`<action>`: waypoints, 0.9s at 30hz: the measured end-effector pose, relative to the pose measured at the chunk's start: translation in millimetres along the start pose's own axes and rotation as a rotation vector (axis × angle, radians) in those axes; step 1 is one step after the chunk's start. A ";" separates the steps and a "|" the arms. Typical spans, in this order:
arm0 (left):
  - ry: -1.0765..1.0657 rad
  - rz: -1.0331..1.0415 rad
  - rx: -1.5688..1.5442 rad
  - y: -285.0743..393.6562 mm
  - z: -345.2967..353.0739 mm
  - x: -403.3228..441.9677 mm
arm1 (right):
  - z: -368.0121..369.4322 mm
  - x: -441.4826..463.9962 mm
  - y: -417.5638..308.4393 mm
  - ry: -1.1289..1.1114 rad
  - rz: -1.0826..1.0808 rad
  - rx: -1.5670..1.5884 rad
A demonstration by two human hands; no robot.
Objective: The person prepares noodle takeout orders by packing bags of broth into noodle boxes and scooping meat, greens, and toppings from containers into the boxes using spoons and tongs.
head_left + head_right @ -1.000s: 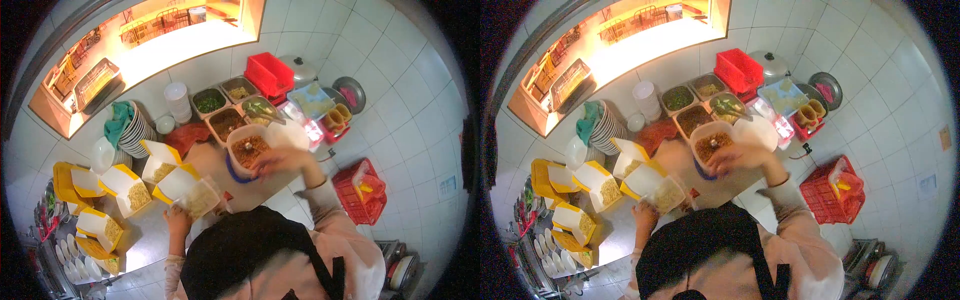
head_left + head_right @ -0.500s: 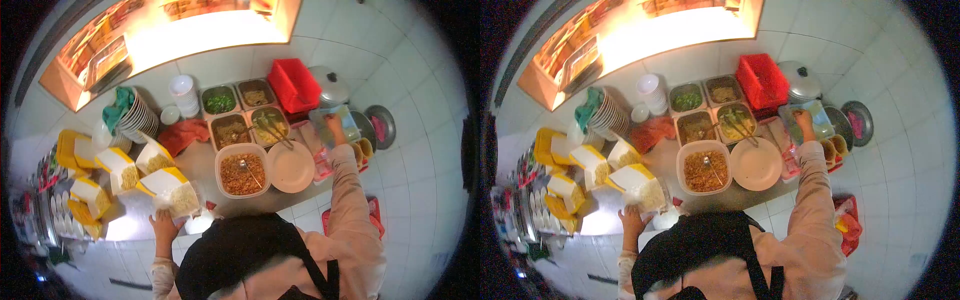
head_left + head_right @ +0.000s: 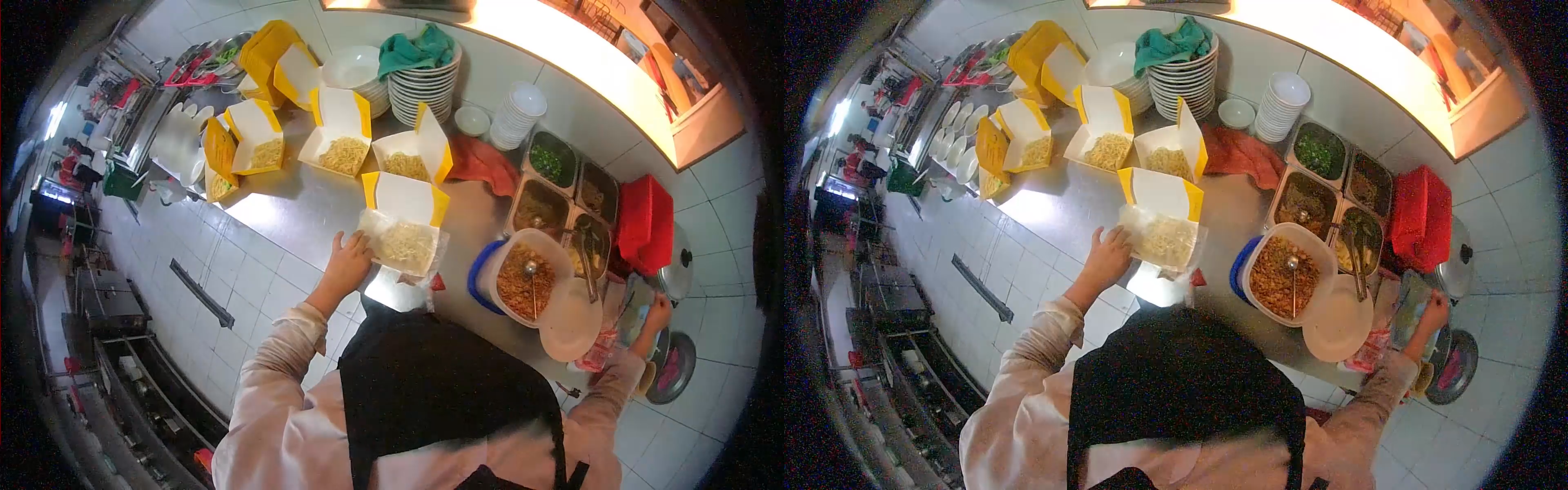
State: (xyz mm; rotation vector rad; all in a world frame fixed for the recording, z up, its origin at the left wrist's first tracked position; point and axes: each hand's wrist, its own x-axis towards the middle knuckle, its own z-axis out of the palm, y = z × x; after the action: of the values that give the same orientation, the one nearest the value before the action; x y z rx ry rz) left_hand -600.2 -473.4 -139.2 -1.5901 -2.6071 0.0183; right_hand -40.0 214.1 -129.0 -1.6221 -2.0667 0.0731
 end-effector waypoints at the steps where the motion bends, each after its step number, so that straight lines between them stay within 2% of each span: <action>1: 0.038 0.001 -0.020 -0.6 -0.8 -0.9 | -34.6 -12.6 -36.6 0.004 0.025 0.065; 2: 0.077 0.007 -0.042 -1.0 0.6 -1.7 | -68.6 -25.3 -71.9 0.012 0.053 0.127; 7: 0.042 0.093 -0.100 -9.6 6.6 -7.8 | -188.1 -72.7 -229.0 0.031 -0.245 0.446; 9: -0.021 0.142 -0.108 -17.7 8.5 -9.7 | -218.6 -103.5 -292.6 -0.031 -0.305 0.554; 12: 0.005 0.206 -0.151 -27.9 9.6 -8.7 | -233.2 -167.3 -391.5 -0.168 -0.334 0.682; 13: 0.023 0.235 -0.158 -32.7 8.3 -8.9 | -226.7 -187.7 -419.6 -0.208 -0.326 0.743; 15: 0.057 0.286 -0.173 -41.1 7.3 -11.1 | -185.1 -216.6 -449.7 -0.476 -0.199 1.055; 16: 0.026 0.304 -0.162 -45.2 9.6 -11.4 | -167.8 -241.7 -483.9 -0.470 -0.341 0.827; 17: -0.005 0.323 -0.152 -49.2 12.7 -11.4 | -140.9 -274.9 -519.7 -0.485 -0.225 1.042; 18: -0.036 0.344 -0.141 -53.2 16.3 -11.3 | -111.0 -280.6 -538.2 -0.570 -0.496 0.885; 19: -0.004 0.364 -0.171 -56.2 21.5 -10.6 | -89.4 -308.9 -561.1 -0.513 -0.532 0.797; 20: 0.028 0.385 -0.203 -58.1 27.6 -10.3 | -67.2 -325.6 -578.5 -0.675 -0.459 0.816; 22: 0.078 0.417 -0.235 -62.0 35.3 -7.7 | -20.5 -358.6 -608.0 -0.758 -0.466 0.894; 26: 0.098 0.465 -0.266 -67.4 47.5 -8.8 | 62.0 -391.0 -637.2 -0.692 -0.728 0.611; 27: 0.094 0.484 -0.284 -68.1 51.6 -9.0 | 69.3 -395.8 -643.4 -0.713 -0.738 0.595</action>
State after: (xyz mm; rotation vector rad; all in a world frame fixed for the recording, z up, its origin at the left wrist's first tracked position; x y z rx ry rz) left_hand -660.7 -510.7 -187.5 -2.2174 -2.1681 -0.3988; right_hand -581.7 -316.4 -108.1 -0.4365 -2.6585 1.0103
